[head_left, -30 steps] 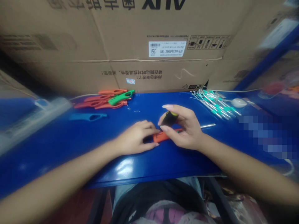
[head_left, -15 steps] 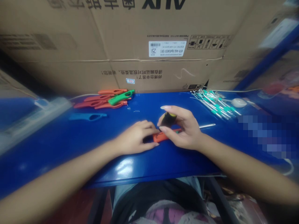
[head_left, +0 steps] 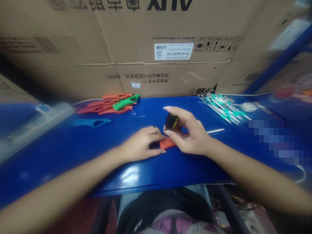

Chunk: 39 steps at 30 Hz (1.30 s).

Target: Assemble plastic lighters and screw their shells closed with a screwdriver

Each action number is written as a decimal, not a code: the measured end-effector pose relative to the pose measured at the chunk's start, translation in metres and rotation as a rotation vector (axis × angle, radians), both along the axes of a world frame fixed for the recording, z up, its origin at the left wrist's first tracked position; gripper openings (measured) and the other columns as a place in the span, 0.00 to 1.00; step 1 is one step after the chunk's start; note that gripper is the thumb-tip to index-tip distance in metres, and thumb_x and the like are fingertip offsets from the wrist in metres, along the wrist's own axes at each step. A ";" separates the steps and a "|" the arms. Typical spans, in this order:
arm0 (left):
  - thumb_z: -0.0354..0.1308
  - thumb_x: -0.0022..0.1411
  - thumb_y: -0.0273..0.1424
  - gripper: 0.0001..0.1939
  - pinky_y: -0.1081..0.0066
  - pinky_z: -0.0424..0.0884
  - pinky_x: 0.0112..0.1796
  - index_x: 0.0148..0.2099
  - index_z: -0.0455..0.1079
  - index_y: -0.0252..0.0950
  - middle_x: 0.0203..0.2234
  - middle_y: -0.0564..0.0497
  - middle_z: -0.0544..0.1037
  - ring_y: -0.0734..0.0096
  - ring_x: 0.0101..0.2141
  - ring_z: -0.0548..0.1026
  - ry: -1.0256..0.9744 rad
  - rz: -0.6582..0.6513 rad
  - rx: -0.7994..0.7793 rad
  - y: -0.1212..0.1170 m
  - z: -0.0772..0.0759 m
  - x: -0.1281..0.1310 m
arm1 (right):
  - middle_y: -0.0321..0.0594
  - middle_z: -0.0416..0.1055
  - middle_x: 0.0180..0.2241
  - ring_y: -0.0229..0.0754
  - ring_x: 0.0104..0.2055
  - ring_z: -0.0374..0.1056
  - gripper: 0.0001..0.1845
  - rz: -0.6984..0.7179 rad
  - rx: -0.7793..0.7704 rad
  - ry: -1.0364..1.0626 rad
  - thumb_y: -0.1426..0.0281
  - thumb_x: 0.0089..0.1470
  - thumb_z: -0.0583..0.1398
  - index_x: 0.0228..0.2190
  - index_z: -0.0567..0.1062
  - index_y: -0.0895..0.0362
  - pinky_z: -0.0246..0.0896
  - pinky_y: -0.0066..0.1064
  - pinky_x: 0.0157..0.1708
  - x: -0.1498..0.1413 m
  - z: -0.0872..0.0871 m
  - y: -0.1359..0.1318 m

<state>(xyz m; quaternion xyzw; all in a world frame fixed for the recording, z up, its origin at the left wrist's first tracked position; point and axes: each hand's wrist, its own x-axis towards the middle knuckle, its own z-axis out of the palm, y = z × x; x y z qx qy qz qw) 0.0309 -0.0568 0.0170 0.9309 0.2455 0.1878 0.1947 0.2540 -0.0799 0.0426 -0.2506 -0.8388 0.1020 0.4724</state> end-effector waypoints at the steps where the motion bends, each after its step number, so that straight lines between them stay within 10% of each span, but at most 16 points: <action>1: 0.63 0.65 0.40 0.17 0.62 0.69 0.46 0.52 0.76 0.38 0.41 0.46 0.77 0.61 0.42 0.73 -0.005 0.004 -0.001 0.000 -0.001 0.000 | 0.43 0.72 0.55 0.42 0.40 0.77 0.37 -0.024 0.052 -0.002 0.72 0.59 0.63 0.65 0.58 0.47 0.77 0.32 0.35 0.000 0.000 0.001; 10: 0.65 0.63 0.43 0.20 0.60 0.70 0.48 0.52 0.76 0.37 0.43 0.45 0.77 0.59 0.44 0.74 -0.043 0.040 -0.050 -0.002 -0.004 0.004 | 0.45 0.72 0.55 0.38 0.34 0.75 0.30 -0.027 -0.072 -0.034 0.70 0.64 0.58 0.65 0.60 0.50 0.76 0.31 0.32 0.004 0.012 0.002; 15: 0.70 0.57 0.41 0.21 0.62 0.72 0.47 0.50 0.77 0.37 0.41 0.47 0.78 0.61 0.42 0.76 -0.108 0.144 -0.169 -0.006 -0.009 0.016 | 0.43 0.77 0.50 0.41 0.35 0.75 0.25 -0.146 0.174 -0.055 0.64 0.58 0.66 0.56 0.71 0.50 0.75 0.33 0.39 0.012 0.017 0.008; 21: 0.71 0.54 0.42 0.18 0.66 0.72 0.35 0.44 0.81 0.38 0.35 0.51 0.77 0.66 0.33 0.76 -0.038 0.241 -0.224 -0.007 0.002 0.034 | 0.43 0.76 0.48 0.31 0.26 0.70 0.22 0.093 -0.160 -0.036 0.69 0.68 0.54 0.61 0.66 0.53 0.71 0.26 0.28 0.022 0.026 0.013; 27: 0.70 0.56 0.38 0.15 0.60 0.72 0.47 0.44 0.80 0.37 0.39 0.48 0.78 0.60 0.42 0.76 -0.103 0.170 -0.160 -0.003 -0.002 0.041 | 0.43 0.79 0.43 0.42 0.39 0.75 0.18 -0.089 0.172 -0.133 0.63 0.61 0.63 0.51 0.75 0.55 0.73 0.33 0.40 0.036 0.029 0.024; 32: 0.69 0.59 0.40 0.17 0.60 0.72 0.49 0.47 0.78 0.37 0.41 0.47 0.77 0.62 0.43 0.76 -0.156 0.113 -0.134 -0.003 -0.010 0.036 | 0.43 0.77 0.46 0.35 0.33 0.73 0.20 0.047 -0.088 -0.013 0.67 0.70 0.50 0.59 0.68 0.55 0.72 0.28 0.32 0.028 0.028 0.019; 39: 0.68 0.59 0.41 0.22 0.56 0.71 0.52 0.53 0.76 0.38 0.46 0.45 0.77 0.57 0.47 0.75 -0.123 0.084 -0.078 -0.003 -0.012 0.036 | 0.41 0.78 0.35 0.41 0.34 0.73 0.14 -0.179 0.315 0.012 0.66 0.65 0.56 0.49 0.76 0.55 0.72 0.33 0.36 0.018 0.022 0.009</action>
